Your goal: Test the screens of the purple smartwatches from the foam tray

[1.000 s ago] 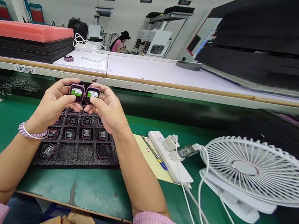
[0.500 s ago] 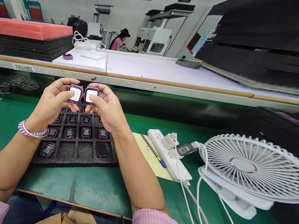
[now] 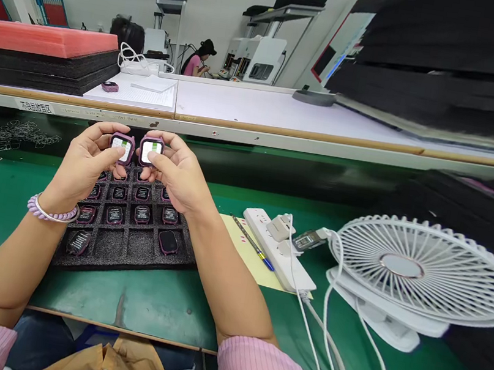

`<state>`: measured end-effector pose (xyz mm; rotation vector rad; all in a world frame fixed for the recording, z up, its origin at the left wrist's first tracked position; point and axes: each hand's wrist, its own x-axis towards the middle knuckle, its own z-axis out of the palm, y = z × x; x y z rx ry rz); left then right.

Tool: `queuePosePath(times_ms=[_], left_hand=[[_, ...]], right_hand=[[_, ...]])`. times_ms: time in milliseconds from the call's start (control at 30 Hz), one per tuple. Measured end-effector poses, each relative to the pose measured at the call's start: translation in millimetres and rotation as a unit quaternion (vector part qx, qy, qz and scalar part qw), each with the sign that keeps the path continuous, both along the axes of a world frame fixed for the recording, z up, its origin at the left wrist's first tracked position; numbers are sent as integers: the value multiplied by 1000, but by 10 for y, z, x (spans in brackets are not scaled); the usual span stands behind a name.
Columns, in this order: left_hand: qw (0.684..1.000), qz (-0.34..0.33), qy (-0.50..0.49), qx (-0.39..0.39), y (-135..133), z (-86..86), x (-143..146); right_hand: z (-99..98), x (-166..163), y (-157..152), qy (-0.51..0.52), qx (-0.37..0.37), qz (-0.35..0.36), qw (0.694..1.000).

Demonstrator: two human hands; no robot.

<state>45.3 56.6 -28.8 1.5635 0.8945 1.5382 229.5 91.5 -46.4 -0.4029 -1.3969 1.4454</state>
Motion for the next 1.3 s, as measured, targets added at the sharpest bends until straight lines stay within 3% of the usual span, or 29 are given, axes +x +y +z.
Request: queuePosePath(times_ms=[700, 1300], left_hand=[[1000, 3, 8, 3, -16, 11, -3], [999, -33, 8, 5, 3, -3, -6]], right_hand=[[41, 11, -54, -5, 17, -1, 1000], [33, 24, -7, -8, 13, -13, 1000]])
